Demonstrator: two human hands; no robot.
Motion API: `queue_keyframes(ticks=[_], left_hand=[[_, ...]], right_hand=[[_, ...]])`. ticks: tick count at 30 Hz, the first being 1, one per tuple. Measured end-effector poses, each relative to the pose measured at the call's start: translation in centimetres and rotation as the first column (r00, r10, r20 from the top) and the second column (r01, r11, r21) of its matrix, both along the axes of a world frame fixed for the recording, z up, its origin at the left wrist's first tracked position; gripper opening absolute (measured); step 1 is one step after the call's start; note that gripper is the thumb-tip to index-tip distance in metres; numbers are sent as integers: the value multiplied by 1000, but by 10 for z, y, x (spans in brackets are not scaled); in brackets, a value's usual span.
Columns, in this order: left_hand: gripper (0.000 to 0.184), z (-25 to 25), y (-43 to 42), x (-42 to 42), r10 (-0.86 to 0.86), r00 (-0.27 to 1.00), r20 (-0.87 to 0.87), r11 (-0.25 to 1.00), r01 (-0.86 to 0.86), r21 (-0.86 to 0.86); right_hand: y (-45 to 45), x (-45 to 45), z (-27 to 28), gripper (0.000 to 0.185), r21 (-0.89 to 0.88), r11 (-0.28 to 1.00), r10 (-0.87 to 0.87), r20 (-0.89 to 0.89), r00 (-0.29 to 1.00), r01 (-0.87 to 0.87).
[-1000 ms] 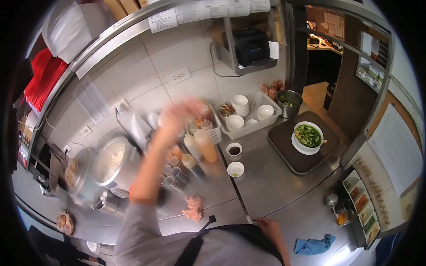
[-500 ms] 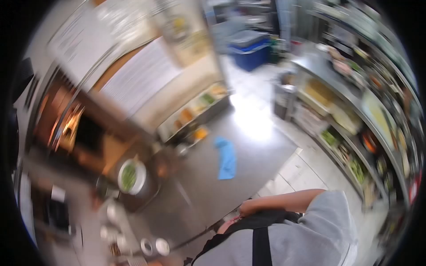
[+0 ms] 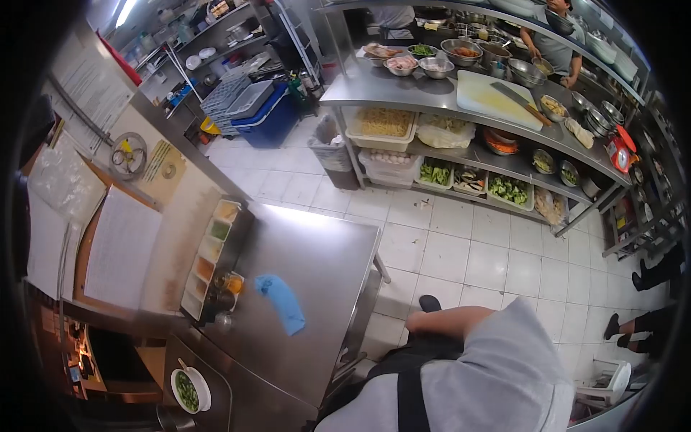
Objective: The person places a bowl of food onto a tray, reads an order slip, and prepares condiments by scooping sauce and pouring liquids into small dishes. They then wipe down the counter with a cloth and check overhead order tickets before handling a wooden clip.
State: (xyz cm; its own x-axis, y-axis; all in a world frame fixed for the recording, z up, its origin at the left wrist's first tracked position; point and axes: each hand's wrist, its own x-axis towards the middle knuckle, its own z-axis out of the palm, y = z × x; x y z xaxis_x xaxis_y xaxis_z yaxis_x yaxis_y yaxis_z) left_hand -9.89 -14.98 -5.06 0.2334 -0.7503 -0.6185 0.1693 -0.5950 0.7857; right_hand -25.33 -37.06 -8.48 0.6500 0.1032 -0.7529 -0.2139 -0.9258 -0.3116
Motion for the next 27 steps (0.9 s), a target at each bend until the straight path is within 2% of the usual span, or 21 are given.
queue_keyframes(ticks=[2, 4, 8, 11, 13, 14, 16, 20, 21, 24, 27], left_hand=[[42, -3, -11, 0, -13, 1000, 22, 1000, 12, 17], [42, -9, -24, -1, -28, 999, 41, 999, 26, 35], [41, -19, -51, -6, -66, 995, 78, 995, 60, 76], [41, -25, -74, -9, -80, 989, 121, 992, 68, 103], [41, -32, -88, -13, -88, 984, 153, 990, 69, 122], [41, -38, -96, -15, -93, 982, 167, 989, 72, 130], [41, -45, -111, -18, -105, 974, 200, 986, 75, 150], [41, -58, -138, -31, -115, 957, 268, 978, 61, 202], [41, -59, -145, -35, -121, 950, 288, 975, 60, 213], [41, -66, -162, -46, -141, 928, 345, 966, 53, 251], [41, -68, -172, -57, -141, 909, 392, 958, 25, 286]], right_hand=[[-1, -5, -33, 30, 19, 1000, 9, 12, 1000, -9], [-5, -8, -36, 30, 21, 999, 38, 35, 999, -39], [-27, -27, -39, 33, 102, 992, -73, -2, 997, 73], [-33, -34, -92, 41, 210, 950, 243, -37, 969, -231], [-40, -47, -37, 42, 241, 966, -55, -168, 984, 95], [-45, -56, 3, 43, 234, 936, -209, -234, 949, 263], [-59, -82, 37, 42, 302, 856, -345, -272, 898, 420], [-86, -100, 42, 42, 252, 893, -331, -197, 923, 374], [-86, -104, 31, 40, 221, 845, -456, -177, 872, 486], [-116, -105, 30, 40, 256, 897, -357, -57, 932, 359], [-151, -95, 29, 39, 284, 901, -317, -90, 944, 329]])
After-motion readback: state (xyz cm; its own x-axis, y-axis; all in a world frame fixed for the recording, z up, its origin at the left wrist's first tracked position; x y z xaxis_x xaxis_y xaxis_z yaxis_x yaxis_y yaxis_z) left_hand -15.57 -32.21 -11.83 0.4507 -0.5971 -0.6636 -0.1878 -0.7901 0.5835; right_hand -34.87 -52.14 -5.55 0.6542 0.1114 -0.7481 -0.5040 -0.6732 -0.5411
